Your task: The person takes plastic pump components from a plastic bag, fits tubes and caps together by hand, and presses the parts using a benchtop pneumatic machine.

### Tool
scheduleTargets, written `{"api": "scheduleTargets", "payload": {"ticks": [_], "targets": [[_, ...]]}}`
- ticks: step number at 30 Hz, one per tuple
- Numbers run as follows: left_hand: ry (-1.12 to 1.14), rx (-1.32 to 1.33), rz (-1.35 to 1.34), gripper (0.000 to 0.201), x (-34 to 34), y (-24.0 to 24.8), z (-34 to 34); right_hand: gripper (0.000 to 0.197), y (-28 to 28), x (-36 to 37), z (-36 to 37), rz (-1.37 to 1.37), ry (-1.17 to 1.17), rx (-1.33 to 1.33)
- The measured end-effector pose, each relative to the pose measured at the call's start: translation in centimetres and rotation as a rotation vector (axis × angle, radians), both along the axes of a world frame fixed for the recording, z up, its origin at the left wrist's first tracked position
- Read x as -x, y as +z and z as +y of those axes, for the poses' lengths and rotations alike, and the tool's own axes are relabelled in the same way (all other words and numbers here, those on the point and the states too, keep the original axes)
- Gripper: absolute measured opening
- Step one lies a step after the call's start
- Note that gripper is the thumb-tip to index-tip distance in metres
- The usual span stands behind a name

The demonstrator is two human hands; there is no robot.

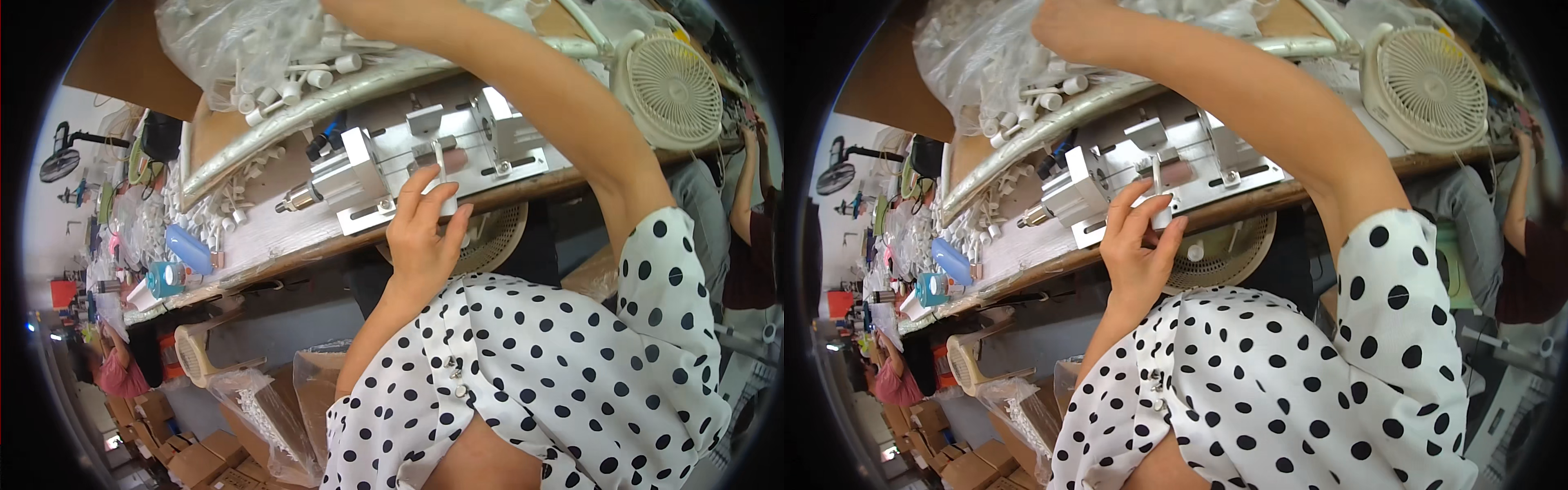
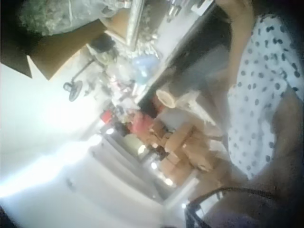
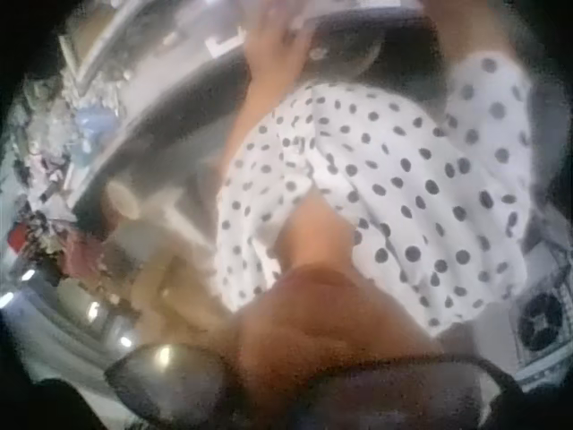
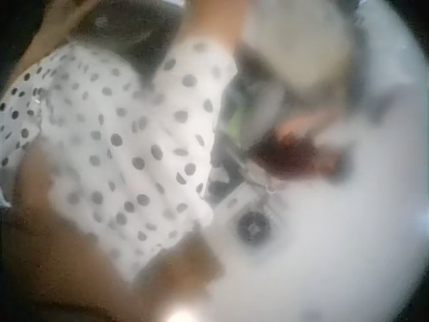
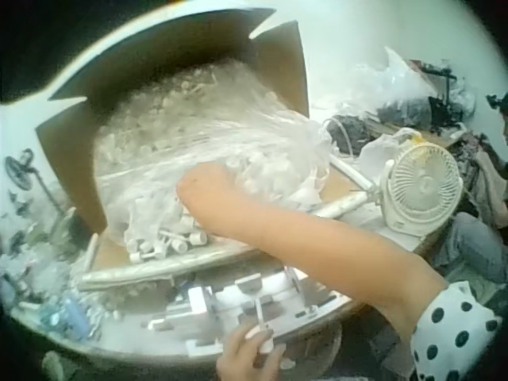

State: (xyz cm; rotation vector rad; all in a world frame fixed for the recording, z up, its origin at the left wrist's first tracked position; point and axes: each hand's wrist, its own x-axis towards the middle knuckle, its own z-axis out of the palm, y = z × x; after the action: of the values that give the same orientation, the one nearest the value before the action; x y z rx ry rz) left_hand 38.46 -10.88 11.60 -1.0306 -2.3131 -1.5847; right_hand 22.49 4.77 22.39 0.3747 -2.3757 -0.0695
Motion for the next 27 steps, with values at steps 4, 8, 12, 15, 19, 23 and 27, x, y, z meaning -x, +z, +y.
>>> {"api": "scheduleTargets", "payload": {"ticks": [4,8,12,15,19,23,27], "targets": [[0.024,0.086,0.292,0.024,0.6,-1.1,1.0,0.008,0.3,0.8,0.1,0.066,0.08,-0.21],[0.036,0.101,0.312,0.024,1.4,-0.9,1.9,0.01,0.8,-1.4,0.6,0.118,0.132,0.099],[0.053,0.184,0.323,0.025,1.9,-1.4,1.9,0.011,1.1,-7.9,1.0,0.008,0.332,0.453],[0.045,0.23,0.309,0.025,1.8,-0.7,2.0,0.02,0.5,-12.3,2.0,-0.249,0.43,0.825],[-0.002,0.298,0.3,0.029,2.1,-0.8,2.1,0.025,-2.4,-16.7,3.3,-0.401,0.608,1.257],[-0.063,0.326,0.352,0.04,3.6,0.5,1.2,0.025,-4.9,-19.0,3.1,-0.476,0.53,1.345],[0.263,0.144,0.359,0.008,10.1,5.0,-0.1,0.03,-6.7,-18.4,3.0,-0.302,0.571,0.744]]}}
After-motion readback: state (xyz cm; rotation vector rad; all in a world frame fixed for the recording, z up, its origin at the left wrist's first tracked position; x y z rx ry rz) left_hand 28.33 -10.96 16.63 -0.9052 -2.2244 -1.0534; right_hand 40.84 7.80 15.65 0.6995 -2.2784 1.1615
